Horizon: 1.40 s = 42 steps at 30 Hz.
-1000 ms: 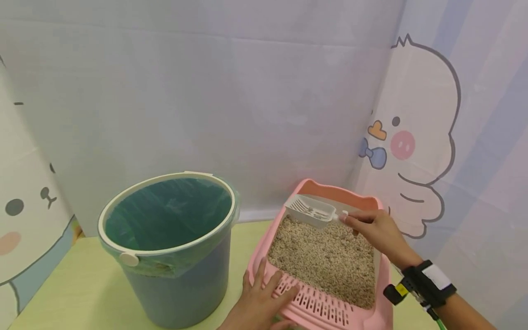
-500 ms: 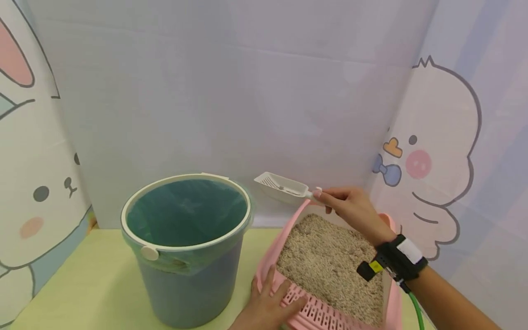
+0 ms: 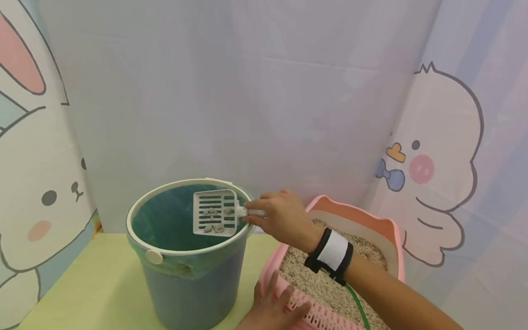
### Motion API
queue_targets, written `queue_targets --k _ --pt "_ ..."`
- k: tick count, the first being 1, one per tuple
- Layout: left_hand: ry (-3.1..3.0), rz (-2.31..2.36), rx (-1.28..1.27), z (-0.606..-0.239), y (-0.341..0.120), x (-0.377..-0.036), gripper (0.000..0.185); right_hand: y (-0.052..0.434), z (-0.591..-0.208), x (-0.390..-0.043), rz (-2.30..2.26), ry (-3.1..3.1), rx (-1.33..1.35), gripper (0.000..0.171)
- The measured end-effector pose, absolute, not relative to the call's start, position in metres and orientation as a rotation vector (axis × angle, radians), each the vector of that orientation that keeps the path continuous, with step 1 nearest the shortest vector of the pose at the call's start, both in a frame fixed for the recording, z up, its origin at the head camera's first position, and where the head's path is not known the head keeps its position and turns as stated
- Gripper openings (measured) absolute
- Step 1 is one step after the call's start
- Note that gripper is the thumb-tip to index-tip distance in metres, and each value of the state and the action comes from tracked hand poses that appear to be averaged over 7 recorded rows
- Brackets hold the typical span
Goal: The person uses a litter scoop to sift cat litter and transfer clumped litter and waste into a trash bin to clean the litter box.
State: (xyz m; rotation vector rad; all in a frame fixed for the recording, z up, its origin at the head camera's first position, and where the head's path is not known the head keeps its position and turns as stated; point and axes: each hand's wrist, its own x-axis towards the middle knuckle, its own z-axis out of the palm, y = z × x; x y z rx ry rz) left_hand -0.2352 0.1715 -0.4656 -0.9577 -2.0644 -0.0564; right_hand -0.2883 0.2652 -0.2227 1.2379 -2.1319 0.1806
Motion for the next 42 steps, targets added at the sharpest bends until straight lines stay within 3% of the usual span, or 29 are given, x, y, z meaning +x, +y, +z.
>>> queue_targets --k 3,10,16,19,23,30,42 --pt "-1.958 -0.028 -0.871 -0.471 0.174 -0.238 0.098 0.255 -0.221 -0.285 -0.140 -1.887 1.309 0.030" --pt "-2.134 0.043 -0.927 -0.460 0.175 -0.235 0.079 0.248 -0.213 -0.278 -0.556 -1.525 1.341 0.029" --pt "-2.186 0.000 -1.005 -0.451 0.174 -0.230 0.081 0.253 -0.204 -0.274 -0.366 -1.557 1.284 0.017" --pt "-2.344 0.003 -1.068 -0.441 0.172 -0.225 0.071 0.264 -0.193 -0.271 -0.197 -1.606 1.216 0.027" --pt "-2.464 -0.056 -1.103 -0.432 0.168 -0.220 0.064 0.294 -0.177 -0.264 -0.053 -1.686 1.093 0.029" --pt "-2.583 -0.213 -1.109 -0.425 0.158 -0.217 0.067 0.367 -0.166 -0.259 0.005 -1.874 0.772 0.028" --pt "-2.505 -0.171 -1.054 -0.427 0.144 -0.211 0.067 0.466 -0.218 -0.274 0.006 -2.277 0.438 0.027"
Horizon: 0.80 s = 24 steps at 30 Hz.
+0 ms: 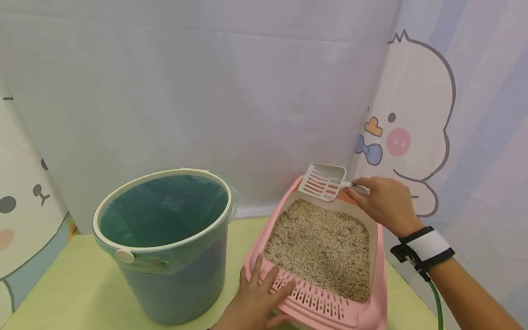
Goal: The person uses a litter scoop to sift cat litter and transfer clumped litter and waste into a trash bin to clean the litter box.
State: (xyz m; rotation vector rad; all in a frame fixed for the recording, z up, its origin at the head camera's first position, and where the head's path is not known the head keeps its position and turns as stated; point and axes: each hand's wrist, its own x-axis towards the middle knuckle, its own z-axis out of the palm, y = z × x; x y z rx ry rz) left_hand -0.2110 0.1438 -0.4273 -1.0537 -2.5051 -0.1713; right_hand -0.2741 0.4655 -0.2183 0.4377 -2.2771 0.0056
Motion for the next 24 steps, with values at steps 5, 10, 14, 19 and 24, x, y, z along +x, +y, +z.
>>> queue_targets --k 5,10,14,19,24 --pt "-2.518 -0.184 -1.050 -0.427 0.143 -0.211 0.067 0.492 -0.241 -0.279 -0.043 -2.466 0.431 0.031" --pt "-2.510 -0.179 -1.047 -0.427 0.144 -0.210 0.066 0.512 -0.252 -0.283 -0.089 -2.637 0.465 0.027" --pt "-2.508 -0.156 -1.036 -0.426 0.144 -0.209 0.066 0.522 -0.257 -0.286 -0.142 -2.766 0.464 0.022" --pt "-2.510 -0.158 -1.030 -0.425 0.144 -0.209 0.066 0.527 -0.264 -0.288 -0.181 -2.872 0.475 0.020" --pt "-2.523 -0.189 -1.047 -0.425 0.143 -0.210 0.066 0.527 -0.273 -0.292 -0.188 -2.947 0.473 0.015"
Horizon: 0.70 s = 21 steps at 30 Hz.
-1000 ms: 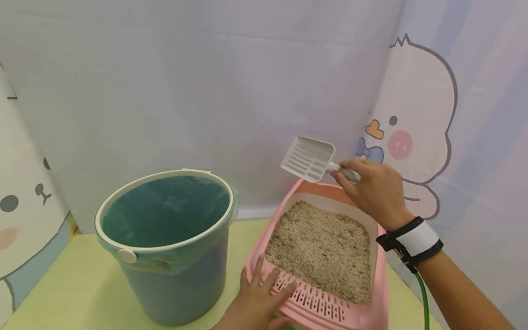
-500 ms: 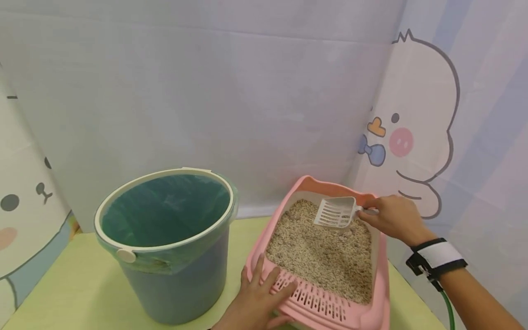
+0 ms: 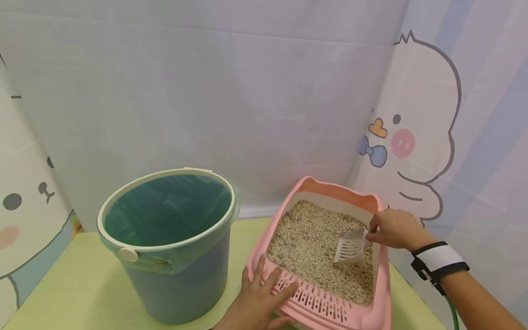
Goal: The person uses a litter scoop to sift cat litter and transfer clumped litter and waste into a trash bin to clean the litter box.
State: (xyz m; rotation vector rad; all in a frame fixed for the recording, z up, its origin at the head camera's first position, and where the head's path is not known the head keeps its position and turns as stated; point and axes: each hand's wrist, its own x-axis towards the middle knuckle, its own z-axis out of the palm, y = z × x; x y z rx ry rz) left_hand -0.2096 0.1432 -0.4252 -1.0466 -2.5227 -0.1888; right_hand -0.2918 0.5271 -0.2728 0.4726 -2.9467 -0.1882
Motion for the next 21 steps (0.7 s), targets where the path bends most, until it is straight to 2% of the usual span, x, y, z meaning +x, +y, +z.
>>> queue_targets --k 14,21 --pt "-2.546 -0.213 -1.059 -0.426 0.143 -0.210 0.066 0.513 -0.294 -0.311 -0.097 -2.952 0.649 0.012" --pt "-2.542 -0.210 -1.054 -0.425 0.144 -0.210 0.066 0.508 -0.296 -0.316 -0.097 -2.920 0.655 0.030"
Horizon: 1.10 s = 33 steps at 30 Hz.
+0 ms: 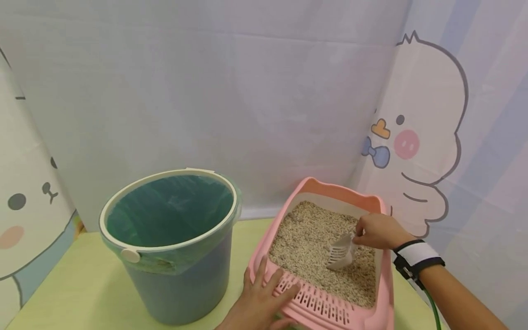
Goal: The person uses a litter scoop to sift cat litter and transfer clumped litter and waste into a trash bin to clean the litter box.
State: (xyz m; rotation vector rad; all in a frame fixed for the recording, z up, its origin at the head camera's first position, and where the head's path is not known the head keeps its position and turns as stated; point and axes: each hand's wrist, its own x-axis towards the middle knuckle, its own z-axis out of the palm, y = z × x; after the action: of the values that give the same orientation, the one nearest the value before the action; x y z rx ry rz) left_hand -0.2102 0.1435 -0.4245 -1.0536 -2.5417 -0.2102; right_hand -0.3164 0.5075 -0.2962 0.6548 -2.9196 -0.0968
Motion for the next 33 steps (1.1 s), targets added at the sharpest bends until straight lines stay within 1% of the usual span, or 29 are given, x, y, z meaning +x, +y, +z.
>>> queue_targets --k 6,14,19,27,33 --pt "-2.561 -0.225 -1.066 -0.424 0.145 -0.210 0.066 0.505 -0.294 -0.317 -0.097 -2.874 0.723 0.027" --pt "-2.574 -0.185 -1.038 -0.423 0.145 -0.209 0.066 0.501 -0.294 -0.319 -0.108 -2.883 0.715 0.020" --pt "-2.585 -0.203 -1.033 -0.422 0.146 -0.208 0.067 0.503 -0.295 -0.317 -0.101 -2.893 0.697 0.023" --pt "-2.565 -0.195 -1.043 -0.424 0.144 -0.209 0.067 0.501 -0.299 -0.317 -0.076 -2.884 0.706 0.022" --pt "-2.552 -0.178 -1.039 -0.424 0.144 -0.209 0.066 0.494 -0.301 -0.321 -0.086 -2.861 0.716 0.014"
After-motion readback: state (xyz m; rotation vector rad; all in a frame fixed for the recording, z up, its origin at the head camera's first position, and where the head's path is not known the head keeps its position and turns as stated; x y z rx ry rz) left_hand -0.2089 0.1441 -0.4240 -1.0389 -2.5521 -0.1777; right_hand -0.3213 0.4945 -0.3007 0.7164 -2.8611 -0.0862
